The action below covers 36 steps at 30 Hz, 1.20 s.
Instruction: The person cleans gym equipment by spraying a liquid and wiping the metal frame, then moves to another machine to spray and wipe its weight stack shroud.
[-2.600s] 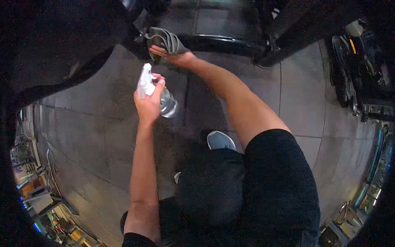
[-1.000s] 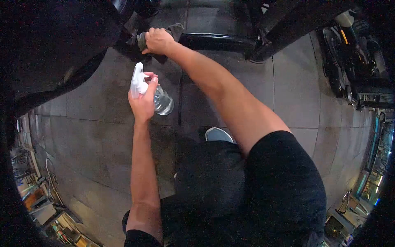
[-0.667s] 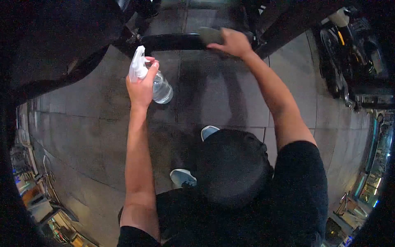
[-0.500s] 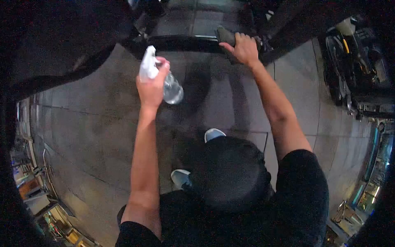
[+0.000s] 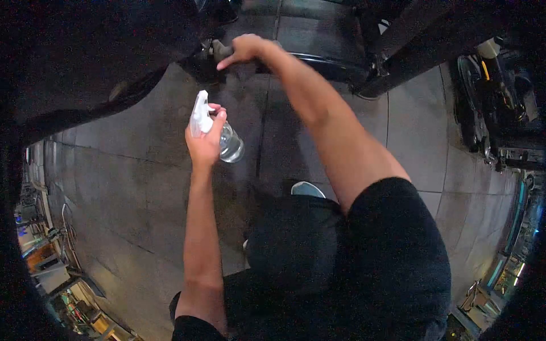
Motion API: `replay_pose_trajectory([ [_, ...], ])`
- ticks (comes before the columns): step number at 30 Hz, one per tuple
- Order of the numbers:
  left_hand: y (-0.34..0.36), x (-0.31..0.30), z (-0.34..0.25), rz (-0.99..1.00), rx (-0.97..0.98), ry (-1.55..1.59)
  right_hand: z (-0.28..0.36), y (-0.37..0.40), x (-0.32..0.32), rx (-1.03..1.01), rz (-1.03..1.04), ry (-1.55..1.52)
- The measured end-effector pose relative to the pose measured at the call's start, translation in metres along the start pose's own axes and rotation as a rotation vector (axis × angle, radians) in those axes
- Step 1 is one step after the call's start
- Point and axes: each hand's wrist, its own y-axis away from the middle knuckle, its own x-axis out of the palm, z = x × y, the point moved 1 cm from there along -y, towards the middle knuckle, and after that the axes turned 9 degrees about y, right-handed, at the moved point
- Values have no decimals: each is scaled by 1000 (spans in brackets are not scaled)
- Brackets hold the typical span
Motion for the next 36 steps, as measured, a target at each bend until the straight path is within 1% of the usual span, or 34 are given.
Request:
replay_pose_trajectory([
  [2,-2,1,0,3,13,63,-36,3,6,48,122,-357],
  [3,-4,2,-1,3,21,65,-25,21,-5,80,114,-285],
  [4,-6,3,-1,1,30,68,-14,33,3,82,113,-283],
  [6,-5,6,-10,16,15,70,6,53,31,76,-386,145],
  [7,-7,8,-13,34,5,69,12,62,56,90,-677,373],
  [8,-9,11,-13,36,13,71,11,63,72,96,-885,542],
  [10,-9,12,-6,50,-15,40,18,66,63,84,-818,460],
  [11,-10,13,-1,53,26,44,16,63,52,85,-823,455],
  [13,-14,12,2,63,25,60,1,53,24,-105,-454,274],
  [14,-9,10,3,74,15,76,-4,39,15,-100,-318,247],
  [16,-10,14,-2,64,44,83,-9,20,1,-10,18,196],
  [17,-9,12,-3,56,19,71,-10,17,-3,-14,13,204],
  [18,-6,14,-6,50,-15,56,-12,18,-3,21,24,136],
  [19,-4,11,-13,57,-53,57,-9,20,2,57,39,62],
  [20,-2,9,-10,58,-68,55,-3,31,18,57,52,55],
  [22,-10,7,-6,58,62,76,15,70,33,130,-462,152],
  [23,-11,7,-8,61,54,74,16,81,60,139,-593,425],
  [24,-11,7,-7,61,53,76,19,96,67,139,-592,427],
  [26,-15,7,-5,54,95,78,24,112,71,117,-969,594],
  [27,-16,8,-5,55,96,76,23,110,65,73,-1088,574],
  [28,-15,9,-5,37,80,111,22,103,58,76,-1088,571],
  [30,-18,10,-7,8,60,148,15,77,41,272,-625,95],
  [32,-15,4,-10,49,30,13,10,58,35,299,-588,49],
  [33,-15,5,-8,41,79,19,6,50,27,331,-512,32],
  [34,-16,7,-11,43,88,22,-3,41,22,362,-437,19],
  [36,-13,9,-14,20,92,14,-12,40,21,378,-445,-6],
])
